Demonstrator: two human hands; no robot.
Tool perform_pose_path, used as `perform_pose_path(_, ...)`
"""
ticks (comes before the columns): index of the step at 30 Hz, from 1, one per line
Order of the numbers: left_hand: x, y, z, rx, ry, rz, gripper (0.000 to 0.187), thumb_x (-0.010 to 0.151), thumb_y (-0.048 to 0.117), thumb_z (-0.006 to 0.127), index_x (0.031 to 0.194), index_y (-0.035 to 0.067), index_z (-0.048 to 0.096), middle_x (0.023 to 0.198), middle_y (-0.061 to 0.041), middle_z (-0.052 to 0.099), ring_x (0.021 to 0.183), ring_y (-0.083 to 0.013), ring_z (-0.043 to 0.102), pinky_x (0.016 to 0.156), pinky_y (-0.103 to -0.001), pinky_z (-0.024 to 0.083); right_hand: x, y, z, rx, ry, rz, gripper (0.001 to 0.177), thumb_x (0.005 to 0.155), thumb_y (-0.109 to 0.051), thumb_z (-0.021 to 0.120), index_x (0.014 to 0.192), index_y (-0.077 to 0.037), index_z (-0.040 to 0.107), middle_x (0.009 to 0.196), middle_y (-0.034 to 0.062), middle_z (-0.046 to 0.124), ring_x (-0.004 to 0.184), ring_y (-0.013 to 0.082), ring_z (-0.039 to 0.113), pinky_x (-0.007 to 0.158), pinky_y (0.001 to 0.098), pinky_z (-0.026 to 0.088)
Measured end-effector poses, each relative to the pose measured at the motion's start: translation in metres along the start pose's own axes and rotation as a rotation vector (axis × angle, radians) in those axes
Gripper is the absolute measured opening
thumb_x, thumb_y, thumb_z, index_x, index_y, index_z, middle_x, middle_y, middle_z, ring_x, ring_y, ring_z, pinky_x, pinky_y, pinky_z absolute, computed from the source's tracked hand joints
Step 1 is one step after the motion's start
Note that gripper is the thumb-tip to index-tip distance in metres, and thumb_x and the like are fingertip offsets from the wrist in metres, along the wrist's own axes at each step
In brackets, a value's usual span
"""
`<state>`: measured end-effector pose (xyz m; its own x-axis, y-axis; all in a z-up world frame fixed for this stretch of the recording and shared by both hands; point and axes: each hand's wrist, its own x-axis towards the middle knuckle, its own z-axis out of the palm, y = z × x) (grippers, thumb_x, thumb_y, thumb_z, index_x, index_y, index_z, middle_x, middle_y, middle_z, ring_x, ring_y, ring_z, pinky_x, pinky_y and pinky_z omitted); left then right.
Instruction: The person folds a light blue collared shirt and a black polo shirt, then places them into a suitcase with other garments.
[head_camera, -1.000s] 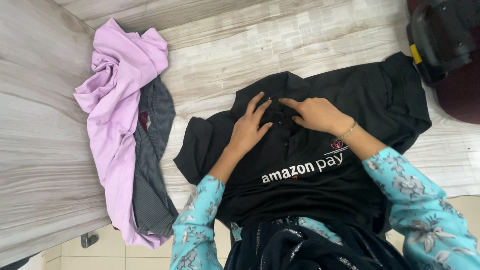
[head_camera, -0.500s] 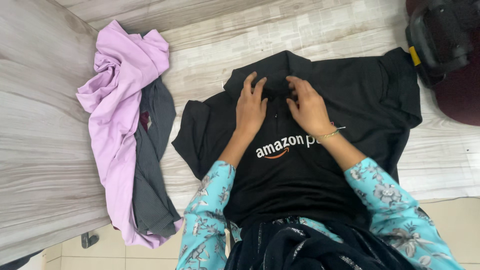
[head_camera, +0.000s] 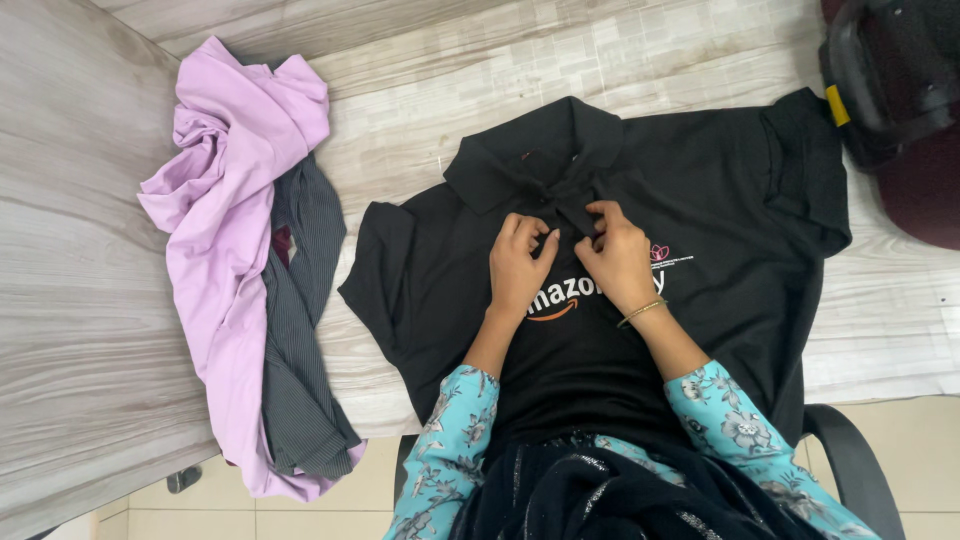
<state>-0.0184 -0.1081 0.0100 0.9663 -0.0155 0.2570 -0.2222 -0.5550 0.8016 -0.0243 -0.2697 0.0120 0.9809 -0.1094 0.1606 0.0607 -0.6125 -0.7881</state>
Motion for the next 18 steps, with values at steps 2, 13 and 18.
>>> perform_pose_path(2, -0.001, 0.007, -0.001, 0.060, 0.006, 0.048, 0.020, 0.082, 0.015, 0.083, 0.089, 0.004, 0.068, 0.089, -0.006, 0.060, 0.073, -0.0187, 0.062, 0.065, -0.032, 0.053, 0.002, 0.005, -0.001, 0.032, 0.002, 0.010, 0.036, 0.080, -0.001, 0.071, 0.115, 0.004, 0.066, 0.074, 0.0089, 0.069, 0.059, 0.0174, 0.069, 0.058, 0.0300, 0.056)
perform_pose_path(13, 0.009, -0.007, 0.000, -0.189, -0.175, -0.288, 0.013, 0.085, 0.017, 0.081, 0.087, 0.005, 0.075, 0.079, -0.002, 0.072, 0.070, -0.0114, 0.069, 0.065, -0.026, 0.054, -0.001, 0.007, 0.008, 0.386, -0.068, 0.118, 0.026, 0.087, 0.003, 0.071, 0.112, 0.000, 0.069, 0.084, 0.0006, 0.066, 0.073, 0.0052, 0.064, 0.062, 0.0185, 0.052)
perform_pose_path(18, 0.014, -0.020, 0.002, -0.343, -0.190, -0.327, 0.013, 0.087, 0.015, 0.079, 0.090, 0.003, 0.077, 0.079, -0.006, 0.077, 0.071, -0.0094, 0.071, 0.067, -0.024, 0.056, -0.004, 0.015, 0.020, 0.601, -0.060, 0.115, 0.031, 0.088, 0.009, 0.069, 0.117, -0.001, 0.065, 0.091, -0.0042, 0.061, 0.077, 0.0010, 0.059, 0.063, 0.0155, 0.048)
